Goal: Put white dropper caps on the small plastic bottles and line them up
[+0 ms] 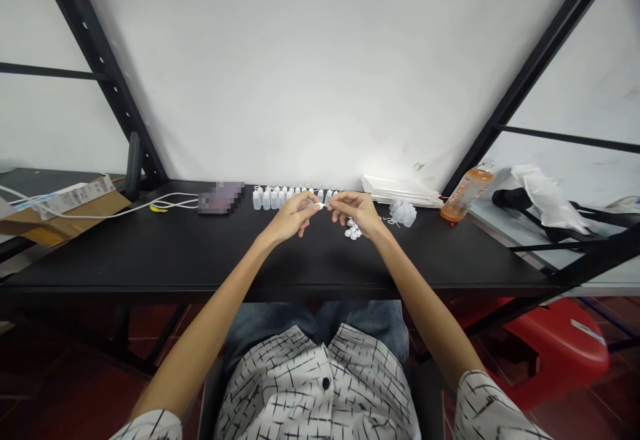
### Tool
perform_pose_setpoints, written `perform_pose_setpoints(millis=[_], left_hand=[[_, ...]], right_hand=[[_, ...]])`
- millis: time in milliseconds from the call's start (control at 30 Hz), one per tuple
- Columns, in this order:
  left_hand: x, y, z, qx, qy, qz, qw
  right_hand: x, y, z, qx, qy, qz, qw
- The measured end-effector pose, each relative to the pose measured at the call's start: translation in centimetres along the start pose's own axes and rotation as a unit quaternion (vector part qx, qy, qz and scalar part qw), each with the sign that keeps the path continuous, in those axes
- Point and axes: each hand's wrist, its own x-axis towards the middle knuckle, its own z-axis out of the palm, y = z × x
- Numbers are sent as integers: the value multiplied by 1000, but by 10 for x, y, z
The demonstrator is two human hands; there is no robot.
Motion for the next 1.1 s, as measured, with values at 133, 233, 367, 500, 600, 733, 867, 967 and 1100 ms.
perform_pose_setpoints(millis=[133, 233, 367, 500, 600, 733, 867, 967, 1100], left_hand=[[-1, 2, 0, 1, 3, -6, 1000], [-1, 2, 0, 13, 7, -7, 1000], [-1, 2, 0, 21, 7, -11, 1000], [-1, 1, 0, 25, 13, -11, 1000], [-1, 2, 0, 34, 16, -13, 999], [-1, 1, -1, 40, 18, -21, 999], [-2, 1, -2, 45, 22, -18, 999], [-2, 0, -1, 43, 21, -17, 999], [-2, -2, 0, 52, 24, -14, 998]], right_hand=[[0, -1, 1, -2, 4, 3, 1000], [-1, -2, 3, -3, 6, 6, 1000], [-1, -3, 3, -8, 3, 10, 1000], [-1, -2, 3, -6, 0, 12, 1000], [0, -1, 2, -9, -1, 14, 1000], [0, 1, 4, -12, 3, 12, 1000], [-1, 2, 8, -19, 2, 16, 1000], [-1, 2, 9, -19, 0, 16, 1000], [-1, 2, 9, -18, -2, 18, 1000]])
